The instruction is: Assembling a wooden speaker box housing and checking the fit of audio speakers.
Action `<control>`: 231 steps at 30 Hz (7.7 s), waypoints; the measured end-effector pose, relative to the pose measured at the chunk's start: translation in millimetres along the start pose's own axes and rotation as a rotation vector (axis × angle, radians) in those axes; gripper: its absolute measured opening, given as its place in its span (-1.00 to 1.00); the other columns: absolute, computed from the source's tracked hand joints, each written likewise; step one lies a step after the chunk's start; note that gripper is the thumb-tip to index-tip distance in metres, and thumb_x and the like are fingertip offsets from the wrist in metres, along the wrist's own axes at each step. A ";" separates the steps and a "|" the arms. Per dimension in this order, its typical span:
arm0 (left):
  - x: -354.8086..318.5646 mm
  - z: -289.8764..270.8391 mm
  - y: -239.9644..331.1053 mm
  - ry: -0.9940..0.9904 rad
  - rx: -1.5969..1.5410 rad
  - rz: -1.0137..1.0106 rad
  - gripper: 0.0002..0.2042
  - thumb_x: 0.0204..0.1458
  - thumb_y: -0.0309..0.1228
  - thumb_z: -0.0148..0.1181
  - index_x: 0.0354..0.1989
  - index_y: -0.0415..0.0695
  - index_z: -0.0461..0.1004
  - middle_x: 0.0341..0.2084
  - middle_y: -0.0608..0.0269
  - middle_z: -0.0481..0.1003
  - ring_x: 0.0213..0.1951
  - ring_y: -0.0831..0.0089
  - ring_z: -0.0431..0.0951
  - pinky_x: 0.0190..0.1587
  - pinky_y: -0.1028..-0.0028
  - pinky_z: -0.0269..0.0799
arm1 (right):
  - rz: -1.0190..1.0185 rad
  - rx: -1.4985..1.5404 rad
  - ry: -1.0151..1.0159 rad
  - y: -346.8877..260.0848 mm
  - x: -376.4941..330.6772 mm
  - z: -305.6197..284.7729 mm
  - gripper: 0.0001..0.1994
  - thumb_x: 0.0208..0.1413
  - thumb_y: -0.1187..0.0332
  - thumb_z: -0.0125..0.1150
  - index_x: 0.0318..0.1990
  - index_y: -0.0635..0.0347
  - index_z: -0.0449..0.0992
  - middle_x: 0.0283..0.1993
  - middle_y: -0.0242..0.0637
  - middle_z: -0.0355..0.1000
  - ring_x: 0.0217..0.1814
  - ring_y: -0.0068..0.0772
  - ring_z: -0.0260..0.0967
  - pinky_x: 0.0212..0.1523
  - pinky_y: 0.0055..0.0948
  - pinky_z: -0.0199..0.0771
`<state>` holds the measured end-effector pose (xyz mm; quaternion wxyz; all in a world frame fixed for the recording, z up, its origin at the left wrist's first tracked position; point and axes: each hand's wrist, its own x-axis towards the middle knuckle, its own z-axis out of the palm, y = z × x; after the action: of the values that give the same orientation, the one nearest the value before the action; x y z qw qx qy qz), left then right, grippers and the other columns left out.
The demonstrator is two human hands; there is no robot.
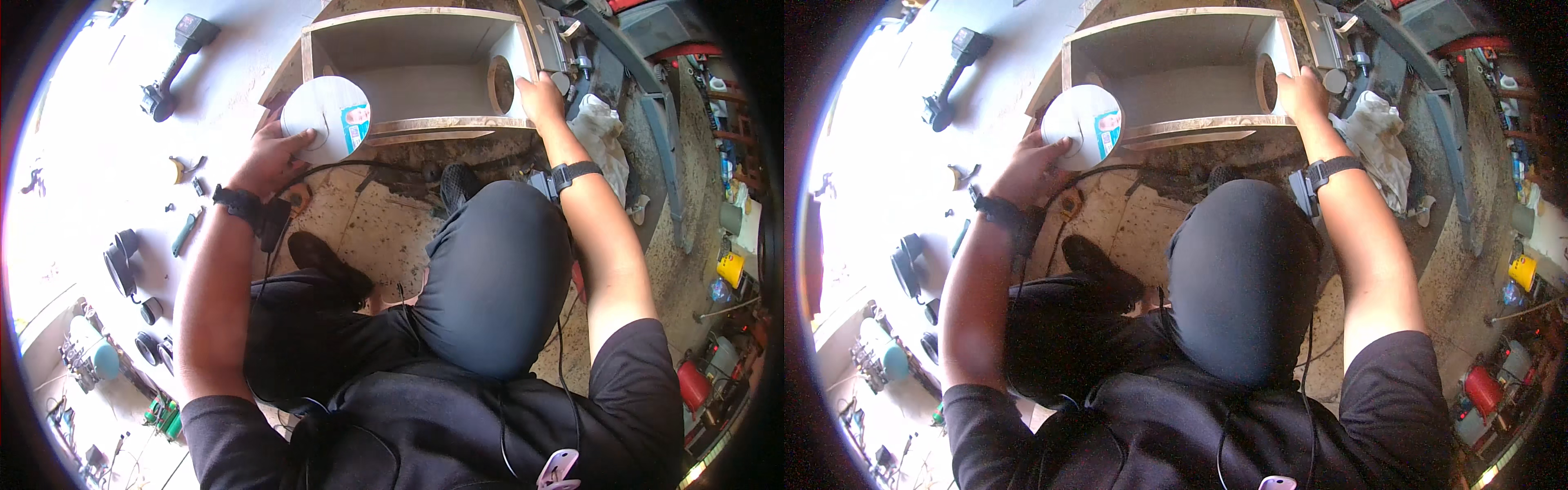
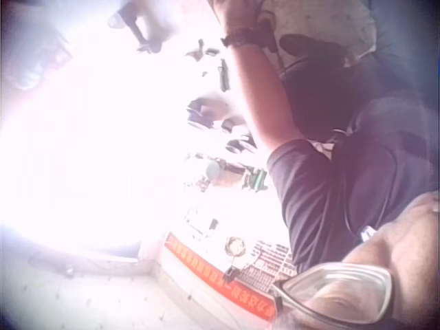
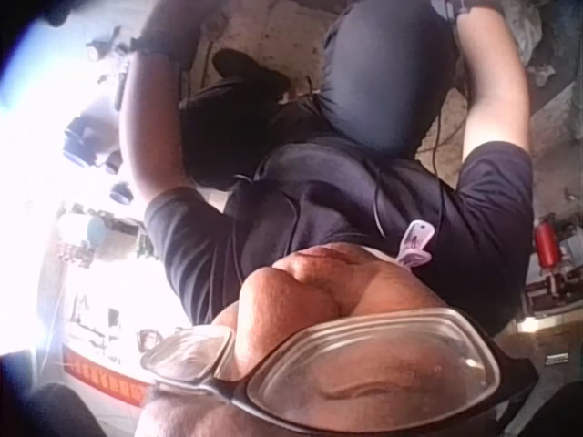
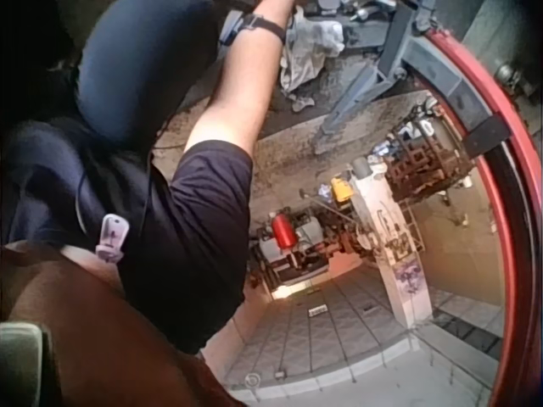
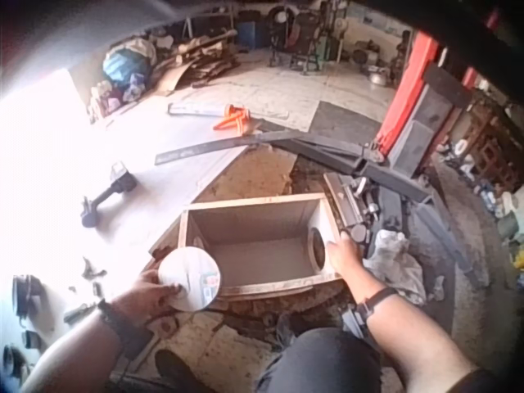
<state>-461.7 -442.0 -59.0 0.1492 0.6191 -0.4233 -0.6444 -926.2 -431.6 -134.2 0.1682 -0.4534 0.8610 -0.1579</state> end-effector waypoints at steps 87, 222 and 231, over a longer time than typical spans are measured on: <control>35.2 -7.2 -30.1 0.147 0.342 0.209 -0.55 0.13 -0.15 0.38 -0.19 -0.44 0.62 -0.43 0.07 0.64 -0.41 0.42 0.62 -0.28 0.43 0.51 | -0.020 -0.003 0.005 5.3 12.4 2.2 -0.44 0.05 -0.04 0.26 -0.03 0.34 0.56 -0.02 0.09 0.57 0.07 0.03 0.53 0.08 -0.15 0.46; 42.6 -12.8 -37.4 -0.005 0.032 0.149 -0.46 0.13 -0.09 0.39 -0.06 -0.45 0.55 -0.31 0.05 0.64 -0.31 0.40 0.65 -0.24 0.44 0.57 | -0.181 -0.092 0.013 -7.2 0.4 -7.3 -0.42 0.05 -0.02 0.23 -0.06 0.44 0.53 -0.04 0.22 0.54 0.08 0.17 0.50 0.10 -0.09 0.45; 41.5 -9.4 -33.8 0.043 0.193 0.151 -0.46 0.12 -0.09 0.40 -0.08 -0.46 0.55 -0.32 0.04 0.64 -0.31 0.39 0.65 -0.25 0.44 0.58 | -0.126 -0.087 0.015 -6.7 1.1 -7.4 -0.45 0.04 -0.01 0.23 -0.09 0.42 0.53 -0.04 0.20 0.54 0.07 0.17 0.50 0.09 -0.09 0.44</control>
<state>-449.6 -454.9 -110.5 0.1461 0.6108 -0.5255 -0.5740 -925.2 -435.3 -124.8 0.1316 -0.5121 0.8381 -0.1341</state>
